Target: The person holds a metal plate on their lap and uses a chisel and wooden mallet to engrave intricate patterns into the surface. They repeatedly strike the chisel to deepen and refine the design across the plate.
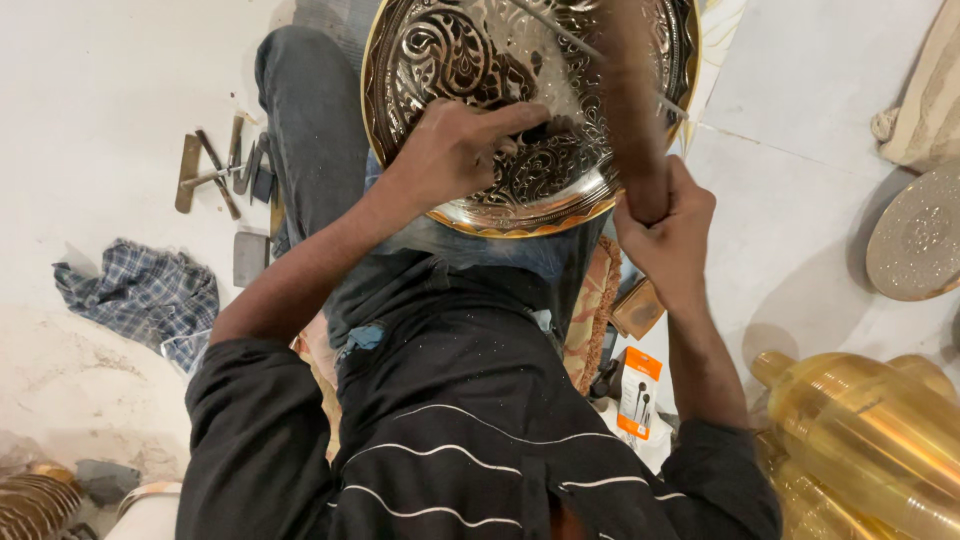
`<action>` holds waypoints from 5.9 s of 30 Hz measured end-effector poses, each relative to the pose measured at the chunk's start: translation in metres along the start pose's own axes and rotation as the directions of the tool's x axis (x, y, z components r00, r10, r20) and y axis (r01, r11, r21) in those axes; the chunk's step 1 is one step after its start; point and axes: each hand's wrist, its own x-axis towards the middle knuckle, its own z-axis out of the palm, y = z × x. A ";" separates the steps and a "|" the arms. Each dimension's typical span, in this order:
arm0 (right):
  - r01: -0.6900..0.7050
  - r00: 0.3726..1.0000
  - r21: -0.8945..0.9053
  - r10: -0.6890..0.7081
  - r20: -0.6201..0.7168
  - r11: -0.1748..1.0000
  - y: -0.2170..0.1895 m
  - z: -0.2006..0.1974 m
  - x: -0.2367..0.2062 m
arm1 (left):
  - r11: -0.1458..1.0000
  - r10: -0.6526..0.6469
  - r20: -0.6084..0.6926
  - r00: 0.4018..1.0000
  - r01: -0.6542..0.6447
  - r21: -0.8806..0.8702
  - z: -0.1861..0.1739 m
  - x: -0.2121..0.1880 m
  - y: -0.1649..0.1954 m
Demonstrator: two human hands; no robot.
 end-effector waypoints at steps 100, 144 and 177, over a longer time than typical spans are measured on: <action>-0.050 0.988 0.424 0.106 -0.110 0.904 -0.027 0.007 0.005 | 1.000 0.026 -0.112 0.993 -0.025 0.009 -0.010 0.001 0.000; -0.129 0.991 -0.144 0.125 -0.040 0.981 -0.034 -0.002 0.004 | 0.997 0.005 -0.132 0.991 0.005 0.075 -0.004 0.000 -0.008; -0.337 0.903 0.550 0.427 -0.041 0.764 0.008 0.091 -0.117 | 0.940 0.254 0.442 0.860 -0.328 0.098 0.000 0.056 -0.018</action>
